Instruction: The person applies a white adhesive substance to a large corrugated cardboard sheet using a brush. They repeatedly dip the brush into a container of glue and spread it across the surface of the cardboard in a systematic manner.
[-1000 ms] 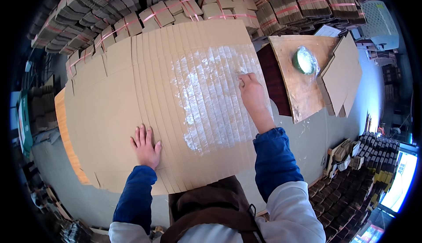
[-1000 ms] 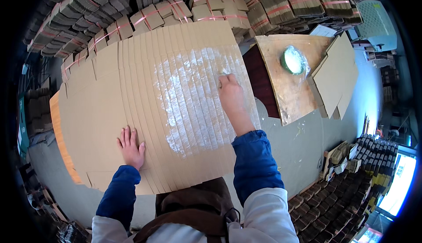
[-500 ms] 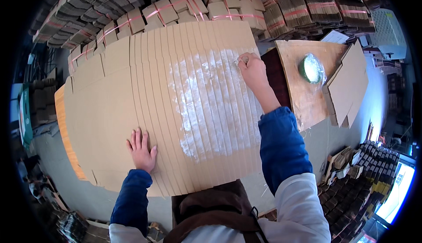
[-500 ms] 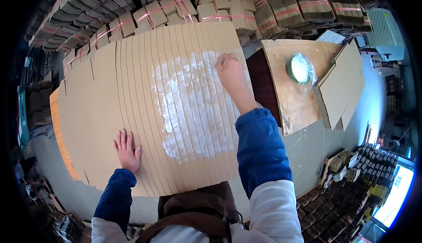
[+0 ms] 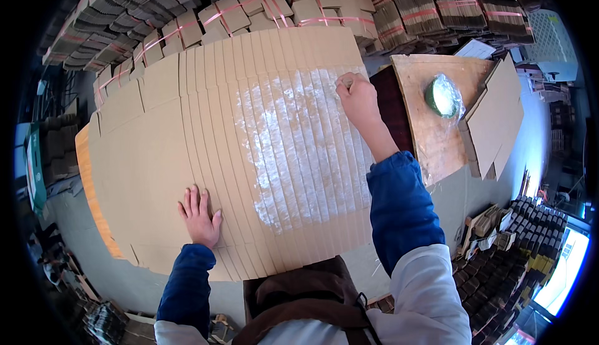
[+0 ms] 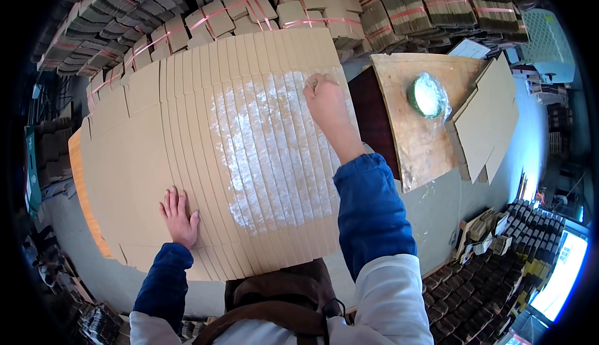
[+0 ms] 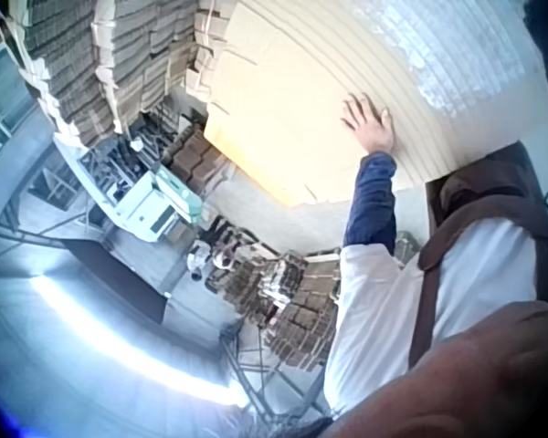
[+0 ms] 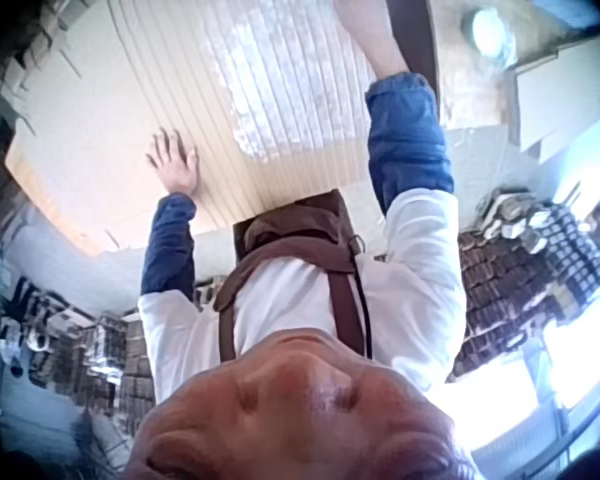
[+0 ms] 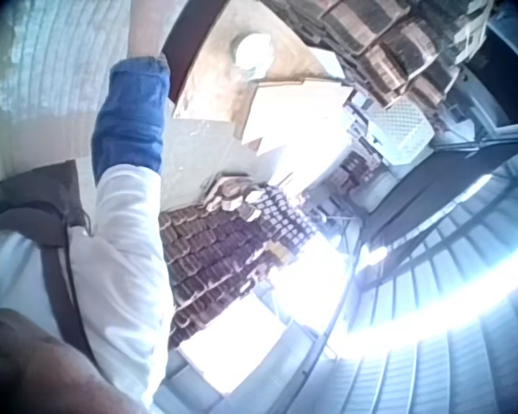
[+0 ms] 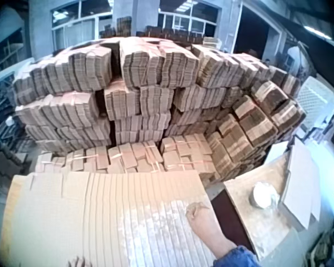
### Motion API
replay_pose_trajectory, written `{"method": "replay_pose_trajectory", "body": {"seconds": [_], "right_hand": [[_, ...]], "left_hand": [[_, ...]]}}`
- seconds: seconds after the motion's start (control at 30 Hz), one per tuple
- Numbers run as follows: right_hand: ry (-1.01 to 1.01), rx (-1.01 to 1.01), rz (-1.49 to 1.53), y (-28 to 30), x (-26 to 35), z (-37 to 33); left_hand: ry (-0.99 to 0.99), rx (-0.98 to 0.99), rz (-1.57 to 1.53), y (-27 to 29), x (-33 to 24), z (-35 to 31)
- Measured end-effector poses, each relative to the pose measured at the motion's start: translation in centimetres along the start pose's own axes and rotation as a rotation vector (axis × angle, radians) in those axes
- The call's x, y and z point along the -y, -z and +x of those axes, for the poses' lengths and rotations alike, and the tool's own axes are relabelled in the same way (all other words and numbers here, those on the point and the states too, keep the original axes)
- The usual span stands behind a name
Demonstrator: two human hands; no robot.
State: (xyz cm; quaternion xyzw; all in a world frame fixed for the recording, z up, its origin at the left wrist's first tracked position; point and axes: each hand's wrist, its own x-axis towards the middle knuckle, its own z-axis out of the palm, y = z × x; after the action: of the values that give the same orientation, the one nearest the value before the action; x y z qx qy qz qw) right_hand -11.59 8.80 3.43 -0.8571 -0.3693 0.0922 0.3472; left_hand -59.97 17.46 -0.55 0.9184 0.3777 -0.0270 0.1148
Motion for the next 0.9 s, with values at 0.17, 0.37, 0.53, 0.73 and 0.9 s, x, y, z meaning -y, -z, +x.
{"method": "replay_pose_trajectory", "body": {"seconds": [0.17,0.37,0.53,0.73,0.9], "right_hand": [[0.028,0.087,0.014,-0.6,0.2,0.3],[0.123,0.051,0.167,-1.7,2.6,-1.5],[-0.056,0.065,0.254,-0.7,2.9,-1.3],[0.037,0.045,0.075,-1.1,1.7,-1.2],[0.114,0.055,0.104,-1.6,3.6,1.1]], "left_hand": [[0.016,0.039,0.0,0.3,-0.4,0.4],[0.01,0.03,0.0,0.3,-0.2,0.2],[0.007,0.01,0.003,0.2,0.2,-0.2],[0.018,0.001,-0.017,0.0,0.0,0.1],[0.011,-0.009,-0.026,0.1,0.0,0.1]]}}
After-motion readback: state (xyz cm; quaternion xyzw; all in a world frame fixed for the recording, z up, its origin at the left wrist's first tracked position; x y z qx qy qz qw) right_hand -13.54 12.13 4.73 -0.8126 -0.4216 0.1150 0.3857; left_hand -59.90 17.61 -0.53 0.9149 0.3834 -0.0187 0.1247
